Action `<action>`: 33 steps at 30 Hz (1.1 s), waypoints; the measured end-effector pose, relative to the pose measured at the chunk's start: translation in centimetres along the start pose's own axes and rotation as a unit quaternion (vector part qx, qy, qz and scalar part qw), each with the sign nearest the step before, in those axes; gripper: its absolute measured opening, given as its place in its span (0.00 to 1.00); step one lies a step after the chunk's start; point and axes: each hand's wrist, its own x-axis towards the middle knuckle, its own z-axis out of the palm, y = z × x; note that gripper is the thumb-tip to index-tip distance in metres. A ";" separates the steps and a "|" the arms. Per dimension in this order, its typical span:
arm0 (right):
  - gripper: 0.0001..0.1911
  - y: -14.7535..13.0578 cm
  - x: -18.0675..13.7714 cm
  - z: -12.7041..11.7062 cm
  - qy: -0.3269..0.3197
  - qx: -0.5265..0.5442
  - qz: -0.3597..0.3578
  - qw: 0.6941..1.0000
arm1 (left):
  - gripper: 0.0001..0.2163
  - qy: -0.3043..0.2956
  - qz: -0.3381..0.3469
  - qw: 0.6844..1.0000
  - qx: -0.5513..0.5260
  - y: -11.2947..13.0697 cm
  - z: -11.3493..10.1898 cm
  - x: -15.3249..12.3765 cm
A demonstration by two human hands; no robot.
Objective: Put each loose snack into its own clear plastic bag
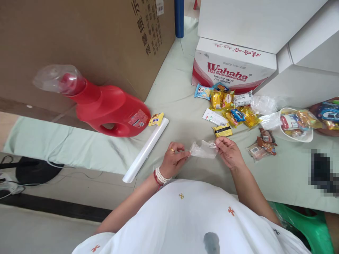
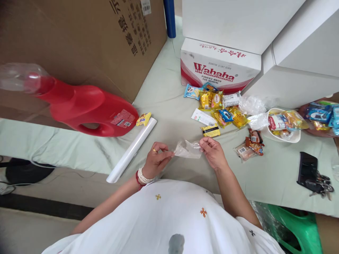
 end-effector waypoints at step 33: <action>0.24 -0.1 0.4 -0.9 0.108 -0.009 -0.098 0.989 | 0.07 -0.064 -0.159 0.983 -0.059 2.7 -3.1 -0.1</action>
